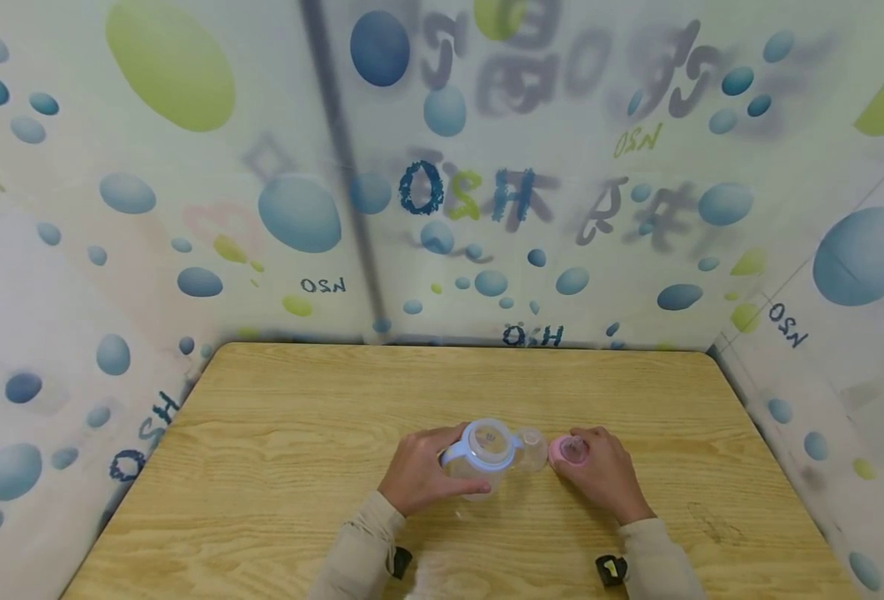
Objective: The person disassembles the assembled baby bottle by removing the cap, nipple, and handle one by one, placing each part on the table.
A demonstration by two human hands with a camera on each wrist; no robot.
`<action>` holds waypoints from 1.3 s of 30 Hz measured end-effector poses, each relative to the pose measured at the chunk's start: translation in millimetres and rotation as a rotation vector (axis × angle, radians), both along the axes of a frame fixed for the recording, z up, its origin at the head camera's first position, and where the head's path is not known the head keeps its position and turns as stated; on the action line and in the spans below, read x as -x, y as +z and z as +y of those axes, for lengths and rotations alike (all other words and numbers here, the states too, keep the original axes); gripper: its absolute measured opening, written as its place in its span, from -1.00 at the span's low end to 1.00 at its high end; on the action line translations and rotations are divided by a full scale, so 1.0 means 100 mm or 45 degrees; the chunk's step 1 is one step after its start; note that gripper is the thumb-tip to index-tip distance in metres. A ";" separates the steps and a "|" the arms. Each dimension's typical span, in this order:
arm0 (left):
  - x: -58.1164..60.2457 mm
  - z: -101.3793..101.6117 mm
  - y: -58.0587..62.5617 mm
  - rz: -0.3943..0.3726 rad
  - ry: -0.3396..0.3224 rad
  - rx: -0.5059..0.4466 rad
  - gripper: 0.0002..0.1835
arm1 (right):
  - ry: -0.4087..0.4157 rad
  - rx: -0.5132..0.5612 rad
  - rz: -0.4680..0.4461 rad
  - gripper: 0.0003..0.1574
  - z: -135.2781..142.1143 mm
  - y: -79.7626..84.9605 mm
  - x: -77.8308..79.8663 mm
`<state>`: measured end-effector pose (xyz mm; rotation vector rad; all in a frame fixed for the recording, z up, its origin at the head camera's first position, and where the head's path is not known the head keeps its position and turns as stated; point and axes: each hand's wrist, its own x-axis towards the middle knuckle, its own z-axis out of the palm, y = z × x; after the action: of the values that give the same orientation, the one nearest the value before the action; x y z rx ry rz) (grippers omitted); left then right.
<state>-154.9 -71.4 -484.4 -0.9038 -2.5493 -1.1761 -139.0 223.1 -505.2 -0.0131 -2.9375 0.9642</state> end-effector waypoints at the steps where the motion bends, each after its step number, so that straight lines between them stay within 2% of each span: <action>1: 0.00 0.00 0.00 0.004 0.001 0.000 -0.20 | 0.000 0.001 0.001 -0.27 0.00 0.00 0.00; 9: 0.00 0.00 0.00 0.024 -0.002 -0.011 -0.19 | 0.022 -0.013 0.045 -0.24 0.00 -0.02 -0.02; 13: 0.00 0.00 0.01 0.020 -0.013 -0.025 -0.19 | 0.025 -0.012 0.032 -0.21 0.01 -0.02 -0.03; 18: 0.00 0.00 0.01 0.014 -0.014 -0.029 -0.19 | 0.019 0.014 0.083 -0.23 -0.01 0.07 -0.05; 21: -0.01 0.00 0.01 0.015 -0.012 -0.035 -0.19 | 0.024 0.087 0.180 -0.31 -0.08 0.19 -0.07; 25: -0.01 0.00 0.02 0.014 -0.005 -0.034 -0.19 | 0.088 0.317 0.241 -0.39 -0.22 0.34 -0.10; 30: -0.01 0.00 0.02 0.008 -0.004 -0.025 -0.19 | 0.180 0.583 0.115 -0.45 -0.36 0.40 -0.11; 36: -0.02 0.00 0.03 0.014 -0.008 -0.024 -0.21 | 0.258 0.747 0.002 -0.49 -0.44 0.38 -0.11; 39: -0.02 0.00 0.03 0.021 -0.009 -0.027 -0.21 | 0.297 0.787 -0.021 -0.51 -0.46 0.38 -0.12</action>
<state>-153.1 -71.4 -481.5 -0.9143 -2.5184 -1.1900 -127.4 177.0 -467.3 0.3011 -2.5623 1.8661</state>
